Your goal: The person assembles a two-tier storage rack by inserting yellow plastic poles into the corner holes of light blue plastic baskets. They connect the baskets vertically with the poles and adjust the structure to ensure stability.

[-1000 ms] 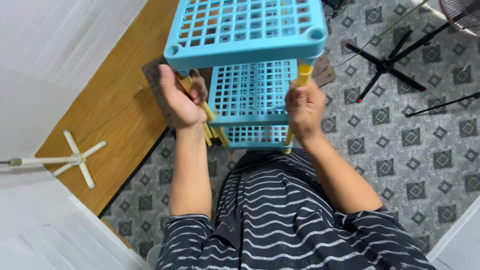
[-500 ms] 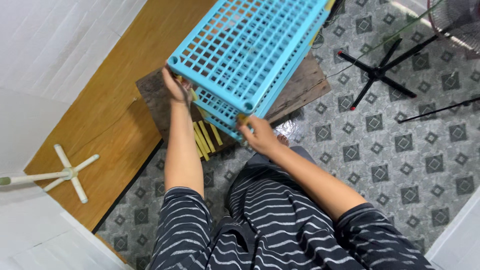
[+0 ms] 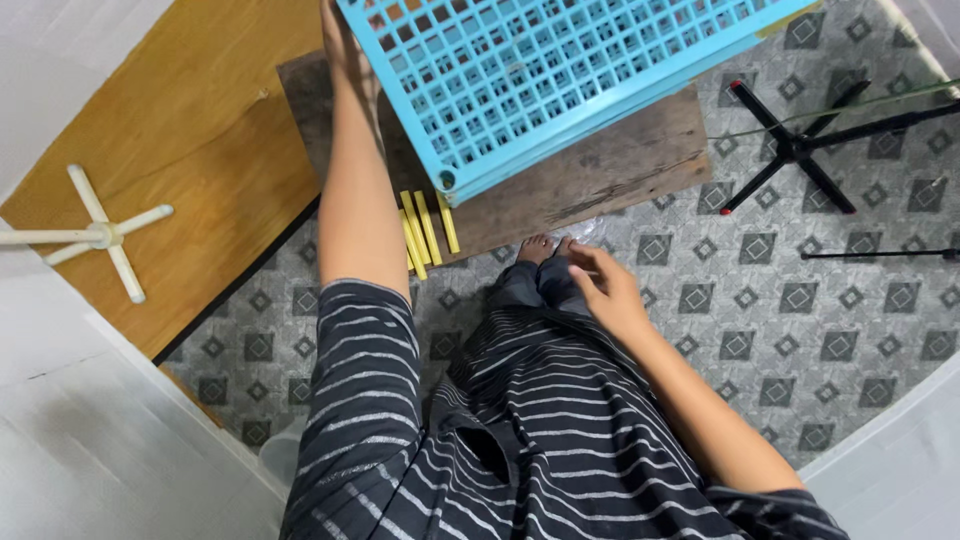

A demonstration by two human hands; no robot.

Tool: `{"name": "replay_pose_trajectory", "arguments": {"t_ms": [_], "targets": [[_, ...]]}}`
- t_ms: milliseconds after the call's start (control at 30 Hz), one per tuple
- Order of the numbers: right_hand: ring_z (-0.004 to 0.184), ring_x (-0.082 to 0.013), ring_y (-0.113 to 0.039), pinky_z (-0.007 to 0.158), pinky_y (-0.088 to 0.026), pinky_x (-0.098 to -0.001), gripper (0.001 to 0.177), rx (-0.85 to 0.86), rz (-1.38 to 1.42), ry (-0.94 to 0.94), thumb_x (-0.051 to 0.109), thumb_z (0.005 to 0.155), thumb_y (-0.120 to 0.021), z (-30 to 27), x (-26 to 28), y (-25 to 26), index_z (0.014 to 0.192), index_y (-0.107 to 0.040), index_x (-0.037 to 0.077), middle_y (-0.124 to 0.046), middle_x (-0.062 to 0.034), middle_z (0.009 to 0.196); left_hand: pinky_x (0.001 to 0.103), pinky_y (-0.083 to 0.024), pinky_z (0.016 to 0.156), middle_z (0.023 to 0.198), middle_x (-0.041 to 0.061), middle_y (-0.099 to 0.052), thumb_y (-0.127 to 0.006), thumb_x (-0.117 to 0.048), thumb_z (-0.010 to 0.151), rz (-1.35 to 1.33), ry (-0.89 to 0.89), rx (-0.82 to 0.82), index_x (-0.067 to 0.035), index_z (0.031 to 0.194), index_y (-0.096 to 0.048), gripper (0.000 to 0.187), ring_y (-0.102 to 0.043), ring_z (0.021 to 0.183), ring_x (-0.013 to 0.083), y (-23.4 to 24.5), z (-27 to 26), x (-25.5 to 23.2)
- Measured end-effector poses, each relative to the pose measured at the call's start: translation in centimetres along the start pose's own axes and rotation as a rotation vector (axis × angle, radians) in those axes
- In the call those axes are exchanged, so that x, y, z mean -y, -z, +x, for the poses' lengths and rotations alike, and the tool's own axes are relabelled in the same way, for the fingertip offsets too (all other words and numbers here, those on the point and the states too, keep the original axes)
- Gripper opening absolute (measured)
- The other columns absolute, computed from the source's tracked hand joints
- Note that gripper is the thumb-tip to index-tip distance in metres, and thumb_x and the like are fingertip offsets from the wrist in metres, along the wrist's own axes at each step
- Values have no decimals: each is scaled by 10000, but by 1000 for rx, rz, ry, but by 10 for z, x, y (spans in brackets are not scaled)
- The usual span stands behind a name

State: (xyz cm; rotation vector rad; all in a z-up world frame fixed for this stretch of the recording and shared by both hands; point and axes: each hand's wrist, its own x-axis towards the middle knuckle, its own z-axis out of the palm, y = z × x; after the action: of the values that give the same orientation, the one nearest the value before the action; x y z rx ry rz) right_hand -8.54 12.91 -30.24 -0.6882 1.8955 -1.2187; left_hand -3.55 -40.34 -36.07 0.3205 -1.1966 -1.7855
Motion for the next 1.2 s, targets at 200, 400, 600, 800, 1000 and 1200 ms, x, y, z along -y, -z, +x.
{"name": "replay_pose_trajectory", "arguments": {"t_ms": [200,400,600,800,1000,1200], "targets": [[999,-120,-701,861,-552,-277,277,-61,8,-94,116,992,-659,-12,-51,19,1258,-657,38,-757,-69,1136,366,-512,820,1060,55,-643,-476,-624,1000,76,38,-129,-74,1286,-585,630,-620,932,182,62,18,26],[906,-108,-657,827,-540,-271,256,-145,-59,-36,123,1009,-670,12,-40,46,1250,-668,34,-732,-51,1059,350,-487,865,1173,67,-679,-379,-742,936,117,100,-307,-54,1398,-578,852,-626,1001,177,75,-11,0],[892,-114,-544,814,-474,-252,250,-442,194,468,225,1244,-667,105,-22,174,1344,-546,30,-587,-61,1046,351,-421,881,1202,131,-669,-276,-866,929,104,164,-299,7,1484,-589,1081,-586,1014,213,-34,-142,-102],[1154,-265,-451,881,-350,-508,605,-474,733,336,501,1073,-608,257,-65,328,1377,-434,6,-387,-103,1258,372,-373,1141,1518,105,-551,-366,-650,1008,159,180,-271,-67,1568,-402,810,-525,1378,234,-131,-203,-138],[1383,-276,-504,1031,-417,-744,768,-347,659,297,682,934,-636,309,-51,287,1505,-447,204,-538,5,1502,379,-419,1145,1452,81,-582,-566,-245,1072,272,166,-269,-39,1523,-440,511,-555,1328,202,-128,-184,-124],[1180,-307,-618,1146,-379,-660,530,-376,601,179,500,1068,-643,259,-42,278,1373,-668,68,-693,-103,1322,321,-539,918,1181,58,-720,-564,-280,1071,245,284,-388,-2,1301,-648,371,-672,1033,154,-87,-171,-124]]}}
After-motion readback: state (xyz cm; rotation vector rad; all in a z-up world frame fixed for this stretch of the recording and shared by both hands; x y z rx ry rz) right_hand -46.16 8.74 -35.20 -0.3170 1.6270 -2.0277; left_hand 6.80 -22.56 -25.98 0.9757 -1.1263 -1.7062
